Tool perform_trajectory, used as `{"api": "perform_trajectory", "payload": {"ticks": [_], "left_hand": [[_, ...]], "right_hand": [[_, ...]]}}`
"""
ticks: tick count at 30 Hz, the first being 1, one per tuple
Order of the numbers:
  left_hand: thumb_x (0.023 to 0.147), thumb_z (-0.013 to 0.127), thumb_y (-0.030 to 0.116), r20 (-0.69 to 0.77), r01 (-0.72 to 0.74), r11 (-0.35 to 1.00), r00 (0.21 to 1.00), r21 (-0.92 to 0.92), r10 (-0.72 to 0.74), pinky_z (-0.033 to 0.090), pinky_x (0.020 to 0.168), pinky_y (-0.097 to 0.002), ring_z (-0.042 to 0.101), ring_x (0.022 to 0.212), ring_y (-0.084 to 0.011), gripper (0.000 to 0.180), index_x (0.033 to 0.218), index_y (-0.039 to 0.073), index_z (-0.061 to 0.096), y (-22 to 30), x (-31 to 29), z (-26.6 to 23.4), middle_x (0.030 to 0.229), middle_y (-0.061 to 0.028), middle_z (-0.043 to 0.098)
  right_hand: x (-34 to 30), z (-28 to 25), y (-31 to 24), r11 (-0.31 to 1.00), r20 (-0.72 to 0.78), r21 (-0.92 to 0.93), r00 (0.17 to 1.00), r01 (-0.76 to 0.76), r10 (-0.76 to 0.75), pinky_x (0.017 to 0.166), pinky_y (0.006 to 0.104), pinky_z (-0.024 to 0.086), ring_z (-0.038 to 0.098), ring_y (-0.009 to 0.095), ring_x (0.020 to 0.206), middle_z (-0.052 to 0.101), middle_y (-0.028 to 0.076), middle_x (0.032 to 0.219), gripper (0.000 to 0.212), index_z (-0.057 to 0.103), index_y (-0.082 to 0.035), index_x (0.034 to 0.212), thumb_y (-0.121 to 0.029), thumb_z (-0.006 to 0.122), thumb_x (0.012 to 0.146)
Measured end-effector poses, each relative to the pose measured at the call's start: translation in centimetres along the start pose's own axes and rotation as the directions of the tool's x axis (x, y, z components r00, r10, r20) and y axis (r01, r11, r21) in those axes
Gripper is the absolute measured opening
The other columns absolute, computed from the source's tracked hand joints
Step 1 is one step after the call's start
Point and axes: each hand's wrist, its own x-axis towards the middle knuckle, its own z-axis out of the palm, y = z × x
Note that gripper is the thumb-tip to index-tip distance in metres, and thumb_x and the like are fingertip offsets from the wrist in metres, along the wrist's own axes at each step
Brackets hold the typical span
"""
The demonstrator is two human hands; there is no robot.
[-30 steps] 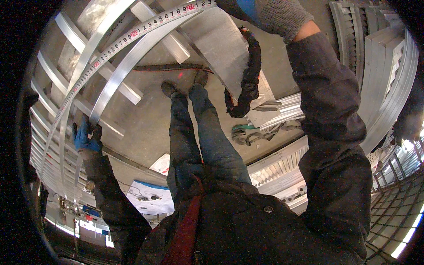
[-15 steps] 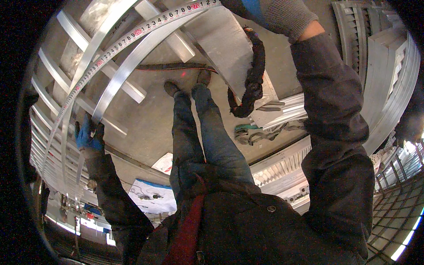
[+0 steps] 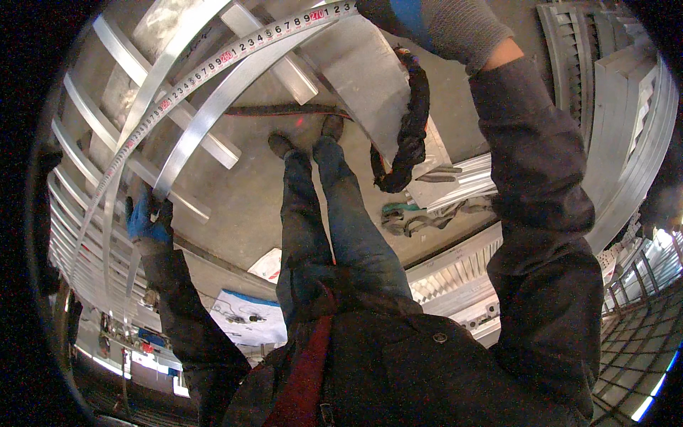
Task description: The person measures a large white metal frame using a tape measure and a marker. They repeatedly measure different sections of the frame and mark specific points on the metal bars.
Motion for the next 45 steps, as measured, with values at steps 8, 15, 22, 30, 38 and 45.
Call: {"api": "perform_trajectory", "payload": {"ticks": [8,15,22,30,38,45], "left_hand": [[0.080,0.079,0.014,-0.036,-0.013,1.000,0.999,-0.013,0.012,0.036,0.118,-0.0503,0.073,0.095,-0.0267,0.068,0.144,0.007,0.059,-0.3,-0.1,0.3,0.095,-0.0083,0.076],[0.079,0.079,0.014,-0.015,-0.005,1.000,1.000,0.011,0.005,0.036,0.118,-0.0499,0.073,0.094,-0.0260,0.069,0.145,0.009,0.059,-0.2,-0.1,0.3,0.094,-0.0077,0.075],[0.078,0.079,0.012,0.031,0.043,0.999,0.999,0.016,-0.044,0.035,0.119,-0.0496,0.072,0.092,-0.0255,0.073,0.147,0.012,0.057,0.3,0.1,0.0,0.092,-0.0078,0.074],[0.083,0.074,0.017,0.044,0.069,0.997,0.997,0.018,-0.070,0.035,0.120,-0.0487,0.071,0.090,-0.0243,0.061,0.143,0.009,0.061,0.1,0.2,0.3,0.092,-0.0079,0.073],[0.081,0.077,0.013,0.009,0.029,1.000,1.000,0.002,-0.029,0.033,0.120,-0.0514,0.072,0.090,-0.0235,0.068,0.146,0.013,0.058,-0.4,-0.1,0.7,0.091,-0.0058,0.073],[0.080,0.076,0.010,0.035,0.081,0.997,0.996,-0.014,-0.080,0.031,0.121,-0.0525,0.072,0.090,-0.0227,0.069,0.146,0.012,0.058,-0.7,-0.2,1.0,0.093,-0.0051,0.073]], "right_hand": [[0.1,0.0,-0.1,1.000,0.006,-0.026,1.000,0.003,-0.002,0.077,0.0421,0.058,0.075,0.035,0.089,0.075,0.017,0.091,0.030,0.075,-0.007,0.103,-0.035,0.068,0.093],[0.2,-0.1,-0.1,1.000,0.034,-0.003,0.999,-0.005,0.005,0.077,0.0409,0.058,0.076,0.033,0.089,0.075,0.017,0.093,0.031,0.075,-0.006,0.103,-0.035,0.067,0.093],[0.2,0.0,-0.2,1.000,0.018,0.022,1.000,-0.010,0.010,0.078,0.0402,0.058,0.076,0.033,0.090,0.076,0.017,0.093,0.033,0.075,-0.006,0.105,-0.035,0.069,0.092],[0.1,-0.1,-0.8,0.995,0.022,0.098,1.000,0.017,-0.020,0.075,0.0394,0.058,0.076,0.030,0.083,0.075,0.018,0.088,0.029,0.075,-0.004,0.102,-0.029,0.068,0.092],[0.2,-0.4,-1.3,0.992,0.108,0.079,0.991,-0.094,0.085,0.074,0.0400,0.058,0.075,0.031,0.081,0.074,0.018,0.087,0.028,0.075,-0.004,0.103,-0.028,0.067,0.092],[0.2,0.2,-0.7,0.999,0.017,-0.013,0.999,0.032,-0.032,0.077,0.0423,0.058,0.075,0.035,0.085,0.075,0.018,0.092,0.028,0.076,-0.007,0.104,-0.030,0.067,0.092]]}}
